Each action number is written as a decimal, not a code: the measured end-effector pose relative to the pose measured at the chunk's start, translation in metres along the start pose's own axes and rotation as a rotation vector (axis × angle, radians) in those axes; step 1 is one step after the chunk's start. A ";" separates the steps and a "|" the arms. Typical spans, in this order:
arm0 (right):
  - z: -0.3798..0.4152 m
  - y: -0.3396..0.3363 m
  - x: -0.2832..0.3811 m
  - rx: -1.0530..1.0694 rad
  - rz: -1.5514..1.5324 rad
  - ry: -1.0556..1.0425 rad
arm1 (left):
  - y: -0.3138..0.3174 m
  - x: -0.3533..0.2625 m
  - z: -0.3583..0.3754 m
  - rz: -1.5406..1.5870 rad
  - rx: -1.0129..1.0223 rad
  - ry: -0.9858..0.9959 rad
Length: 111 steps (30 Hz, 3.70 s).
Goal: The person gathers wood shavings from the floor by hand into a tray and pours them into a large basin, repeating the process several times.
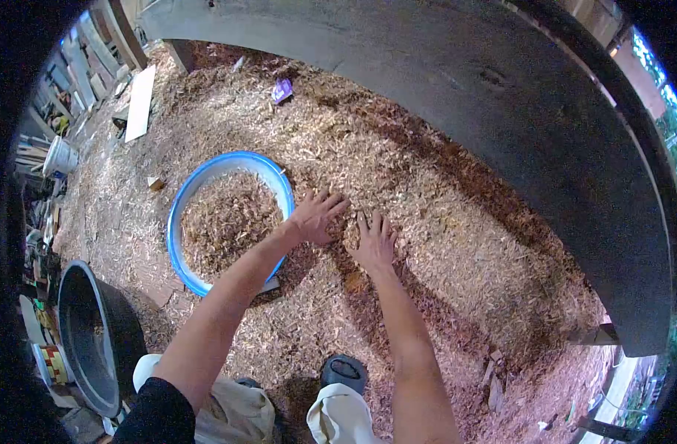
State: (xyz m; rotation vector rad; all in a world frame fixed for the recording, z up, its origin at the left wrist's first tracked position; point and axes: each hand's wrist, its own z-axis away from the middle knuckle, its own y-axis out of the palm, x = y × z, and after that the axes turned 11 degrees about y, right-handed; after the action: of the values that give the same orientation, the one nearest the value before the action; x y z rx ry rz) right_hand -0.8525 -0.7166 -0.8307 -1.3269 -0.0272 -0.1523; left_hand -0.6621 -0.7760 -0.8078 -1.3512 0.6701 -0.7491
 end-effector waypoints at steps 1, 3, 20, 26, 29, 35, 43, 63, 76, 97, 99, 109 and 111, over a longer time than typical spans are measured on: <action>0.005 0.001 0.000 0.009 -0.003 0.000 | -0.002 -0.004 0.004 -0.003 -0.002 -0.003; 0.010 0.002 0.000 -0.056 -0.004 -0.017 | -0.006 -0.011 0.009 -0.064 0.035 -0.027; 0.009 -0.094 0.097 -0.408 -0.108 -0.394 | -0.110 0.035 0.118 -0.223 -0.261 -0.206; 0.036 -0.067 0.212 -0.420 -0.047 -0.611 | -0.113 0.041 0.257 -0.293 -0.228 -0.381; 0.067 -0.061 0.257 -0.336 0.044 -0.694 | -0.097 0.035 0.311 -0.197 -0.116 -0.515; 0.065 0.005 0.313 -0.426 0.069 -0.899 | -0.045 0.027 0.378 -0.156 -0.050 -0.671; 0.072 0.000 0.324 -0.117 0.080 -0.919 | 0.010 0.025 0.383 0.013 0.072 -0.710; 0.025 -0.034 0.187 -0.262 -0.082 -0.715 | -0.001 0.036 0.321 -0.067 -0.095 -0.624; 0.089 -0.069 -0.185 -0.132 -0.177 0.252 | -0.038 -0.047 0.046 -0.073 -0.168 -0.013; 0.024 0.046 -0.174 -0.369 -0.486 0.390 | 0.031 -0.019 -0.026 -0.016 -0.196 -0.356; 0.008 0.044 -0.169 -0.375 -0.459 0.321 | 0.037 -0.014 -0.038 -0.017 -0.187 -0.349; -0.047 0.017 -0.115 -0.238 -0.482 0.064 | 0.037 -0.020 -0.058 0.205 -0.111 -0.133; -0.042 0.017 -0.099 -0.121 -0.409 -0.019 | 0.034 -0.020 -0.047 0.213 -0.111 -0.111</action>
State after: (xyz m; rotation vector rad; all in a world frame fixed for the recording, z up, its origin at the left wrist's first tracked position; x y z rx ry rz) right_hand -0.9512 -0.7443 -0.8679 -1.4310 -0.3113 -0.4945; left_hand -0.7083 -0.7859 -0.8465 -1.3862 0.7623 -0.4690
